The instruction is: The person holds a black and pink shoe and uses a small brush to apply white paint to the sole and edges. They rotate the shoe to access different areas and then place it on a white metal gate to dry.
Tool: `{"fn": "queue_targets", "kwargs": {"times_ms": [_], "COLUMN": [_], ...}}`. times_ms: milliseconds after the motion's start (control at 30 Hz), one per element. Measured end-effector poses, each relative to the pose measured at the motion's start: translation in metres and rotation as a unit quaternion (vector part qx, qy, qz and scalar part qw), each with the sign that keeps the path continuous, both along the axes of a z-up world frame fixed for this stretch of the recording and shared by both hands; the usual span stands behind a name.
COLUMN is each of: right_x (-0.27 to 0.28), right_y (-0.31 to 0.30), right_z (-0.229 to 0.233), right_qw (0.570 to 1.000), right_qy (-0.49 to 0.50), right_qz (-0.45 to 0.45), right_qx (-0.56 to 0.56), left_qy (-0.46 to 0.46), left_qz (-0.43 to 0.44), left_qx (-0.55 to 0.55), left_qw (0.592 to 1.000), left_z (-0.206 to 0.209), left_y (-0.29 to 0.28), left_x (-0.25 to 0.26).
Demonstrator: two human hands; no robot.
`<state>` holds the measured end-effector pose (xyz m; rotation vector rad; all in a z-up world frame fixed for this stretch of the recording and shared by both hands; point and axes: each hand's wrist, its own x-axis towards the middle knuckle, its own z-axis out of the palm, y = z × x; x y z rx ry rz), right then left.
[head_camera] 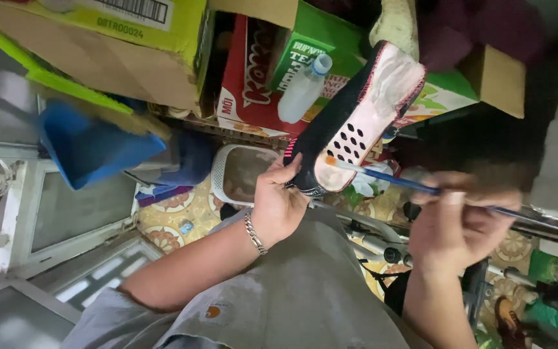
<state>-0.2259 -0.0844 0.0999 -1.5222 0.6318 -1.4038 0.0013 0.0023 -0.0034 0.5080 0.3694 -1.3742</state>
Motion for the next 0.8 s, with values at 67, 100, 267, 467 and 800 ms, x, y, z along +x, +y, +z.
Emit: {"fn": "queue_targets", "kwargs": {"times_ms": [67,100,267,467,800], "right_x": [0.002,0.003,-0.033,-0.003,-0.002], "right_y": [0.003,0.005,-0.007,0.01,0.024], "right_z": [0.003,0.004,0.0,0.015,0.015], "right_qw": [1.0,0.999,0.998,0.989,0.979], "right_qy": [0.005,0.012,0.044,0.101,0.121], "right_qz": [0.013,0.028,-0.009,-0.106,-0.164], "right_qx": [0.011,0.027,-0.034,-0.017,-0.02], "left_qy": [0.01,0.023,-0.007,-0.018,-0.003], "left_qz": [-0.002,-0.001,-0.003,-0.007,-0.003], "left_qx": [0.024,0.051,0.017,-0.014,0.065], "left_qw": [1.0,0.998,1.0,1.0,0.998], "left_z": [0.0,0.0,-0.002,0.002,-0.009], "left_y": [-0.002,-0.001,0.0,-0.001,-0.001], "left_x": [0.003,0.003,0.007,0.008,0.009]}}
